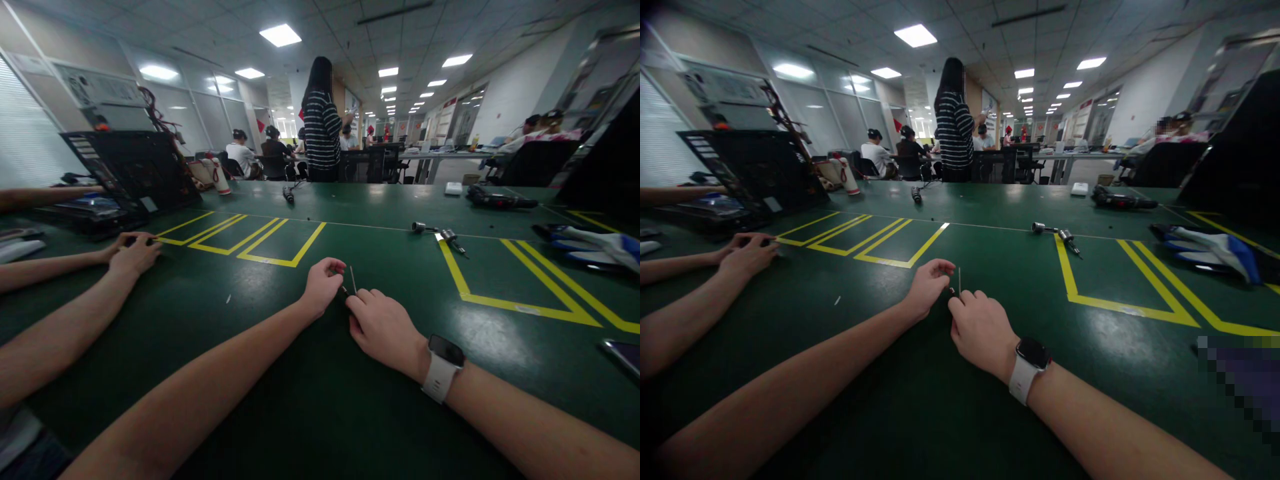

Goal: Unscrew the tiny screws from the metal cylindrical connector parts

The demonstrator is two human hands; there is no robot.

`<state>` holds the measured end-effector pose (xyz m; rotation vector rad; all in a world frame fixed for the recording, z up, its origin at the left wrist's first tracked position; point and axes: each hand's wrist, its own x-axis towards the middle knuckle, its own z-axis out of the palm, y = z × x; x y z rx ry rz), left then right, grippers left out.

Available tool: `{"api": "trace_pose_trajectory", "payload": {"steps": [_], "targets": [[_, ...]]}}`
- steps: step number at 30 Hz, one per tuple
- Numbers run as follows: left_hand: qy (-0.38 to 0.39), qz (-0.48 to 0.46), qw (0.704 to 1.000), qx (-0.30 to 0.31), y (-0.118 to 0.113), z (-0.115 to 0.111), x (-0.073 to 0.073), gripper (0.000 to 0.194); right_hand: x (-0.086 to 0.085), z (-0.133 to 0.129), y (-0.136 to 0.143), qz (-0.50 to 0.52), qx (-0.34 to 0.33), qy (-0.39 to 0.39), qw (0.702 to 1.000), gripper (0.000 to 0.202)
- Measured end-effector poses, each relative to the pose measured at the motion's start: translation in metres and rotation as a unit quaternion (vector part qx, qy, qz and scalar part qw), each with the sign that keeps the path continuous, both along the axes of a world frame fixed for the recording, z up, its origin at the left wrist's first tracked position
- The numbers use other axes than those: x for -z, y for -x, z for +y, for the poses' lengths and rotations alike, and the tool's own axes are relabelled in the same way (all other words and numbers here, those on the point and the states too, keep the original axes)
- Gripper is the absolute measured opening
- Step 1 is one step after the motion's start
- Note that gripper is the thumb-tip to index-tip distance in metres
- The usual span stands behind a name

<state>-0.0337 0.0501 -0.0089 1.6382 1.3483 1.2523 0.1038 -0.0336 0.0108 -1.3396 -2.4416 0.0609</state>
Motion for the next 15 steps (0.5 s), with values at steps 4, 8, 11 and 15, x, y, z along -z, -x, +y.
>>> {"api": "trace_pose_trajectory", "payload": {"steps": [4,8,11,15], "targets": [[-0.002,0.012,1.000,0.000,0.000,0.000,0.001,0.030,0.004,0.009,-0.012,-0.018,0.029,-0.010,0.999,0.017],[0.002,0.021,1.000,0.009,0.002,0.000,0.003,0.030,0.005,0.018,-0.029,-0.027,0.065,-0.016,0.997,0.018],[0.008,0.027,0.999,0.021,0.004,0.000,0.004,0.030,0.006,0.023,-0.043,-0.034,0.095,-0.018,0.995,0.018],[0.014,0.033,0.999,0.033,0.006,-0.001,0.005,0.031,0.007,0.027,-0.063,-0.048,0.130,-0.016,0.990,0.020]]}}
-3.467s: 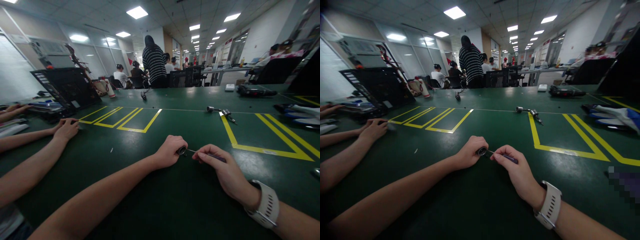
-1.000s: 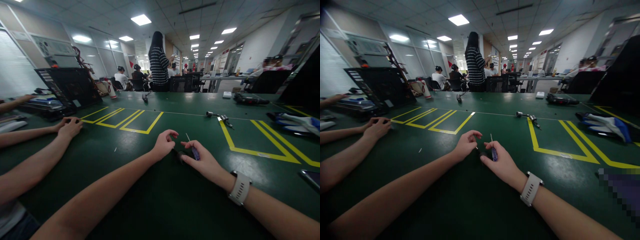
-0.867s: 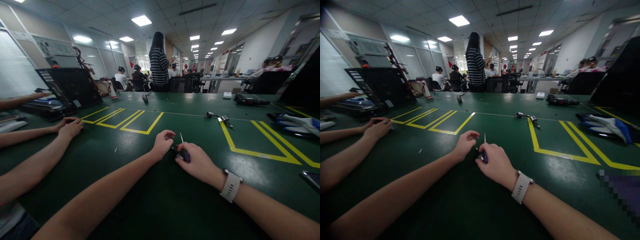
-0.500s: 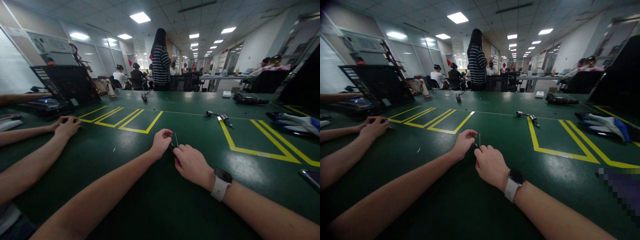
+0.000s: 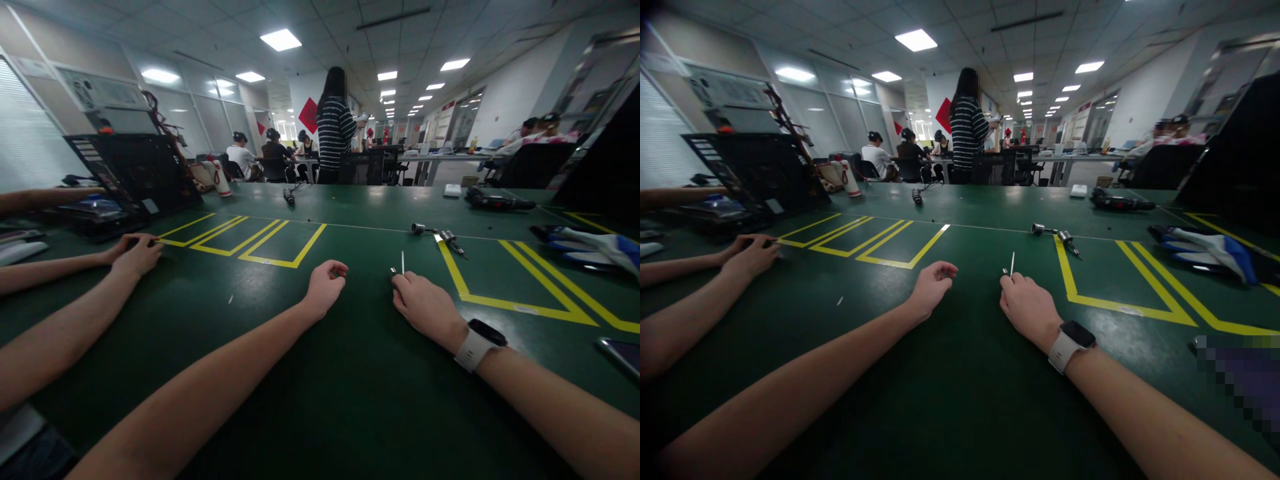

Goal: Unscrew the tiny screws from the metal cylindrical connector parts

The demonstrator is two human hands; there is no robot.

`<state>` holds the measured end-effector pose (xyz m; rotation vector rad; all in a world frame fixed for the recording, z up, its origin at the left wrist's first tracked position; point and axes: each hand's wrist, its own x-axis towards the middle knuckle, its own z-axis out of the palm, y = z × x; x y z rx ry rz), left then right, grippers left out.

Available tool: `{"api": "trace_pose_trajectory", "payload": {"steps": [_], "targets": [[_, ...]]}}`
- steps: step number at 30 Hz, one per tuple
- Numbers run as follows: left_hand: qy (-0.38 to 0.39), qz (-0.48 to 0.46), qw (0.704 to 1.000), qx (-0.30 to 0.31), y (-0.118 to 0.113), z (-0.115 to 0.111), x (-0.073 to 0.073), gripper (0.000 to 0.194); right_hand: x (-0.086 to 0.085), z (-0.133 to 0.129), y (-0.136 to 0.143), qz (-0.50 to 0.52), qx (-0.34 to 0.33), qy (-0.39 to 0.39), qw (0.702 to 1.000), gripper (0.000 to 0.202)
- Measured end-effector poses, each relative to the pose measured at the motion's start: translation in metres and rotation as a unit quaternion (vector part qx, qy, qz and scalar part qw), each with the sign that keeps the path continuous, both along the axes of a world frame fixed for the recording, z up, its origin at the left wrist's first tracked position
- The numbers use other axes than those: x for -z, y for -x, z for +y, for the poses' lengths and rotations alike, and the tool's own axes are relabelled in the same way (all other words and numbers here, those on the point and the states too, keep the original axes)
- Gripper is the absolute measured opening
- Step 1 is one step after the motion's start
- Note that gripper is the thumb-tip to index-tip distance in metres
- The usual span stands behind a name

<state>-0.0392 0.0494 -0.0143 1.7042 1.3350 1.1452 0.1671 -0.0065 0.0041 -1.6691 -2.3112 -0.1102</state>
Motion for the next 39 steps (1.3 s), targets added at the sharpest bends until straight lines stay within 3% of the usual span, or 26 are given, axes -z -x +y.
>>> {"api": "trace_pose_trajectory", "payload": {"steps": [7,14,24,31,35,39], "targets": [[0.007,0.006,1.000,0.009,-0.002,0.000,0.000,0.032,0.003,0.006,-0.053,-0.050,0.091,0.001,0.995,0.024],[0.012,0.012,1.000,0.002,-0.004,-0.004,-0.007,0.030,0.003,0.014,-0.109,-0.118,0.207,0.022,0.971,0.026],[0.017,0.016,1.000,0.005,-0.003,-0.004,-0.006,0.029,0.005,0.029,-0.161,-0.156,0.323,0.071,0.931,0.028],[0.021,0.017,1.000,0.012,-0.004,-0.004,-0.006,0.030,0.002,0.032,-0.169,-0.119,0.332,0.064,0.933,0.030],[0.026,0.012,0.999,0.018,-0.004,-0.002,-0.005,0.030,-0.013,0.029,-0.153,-0.074,0.326,0.020,0.942,0.041],[0.027,0.008,0.999,0.018,-0.005,-0.001,-0.006,0.031,-0.024,0.046,-0.131,-0.007,0.311,-0.005,0.950,0.034]]}}
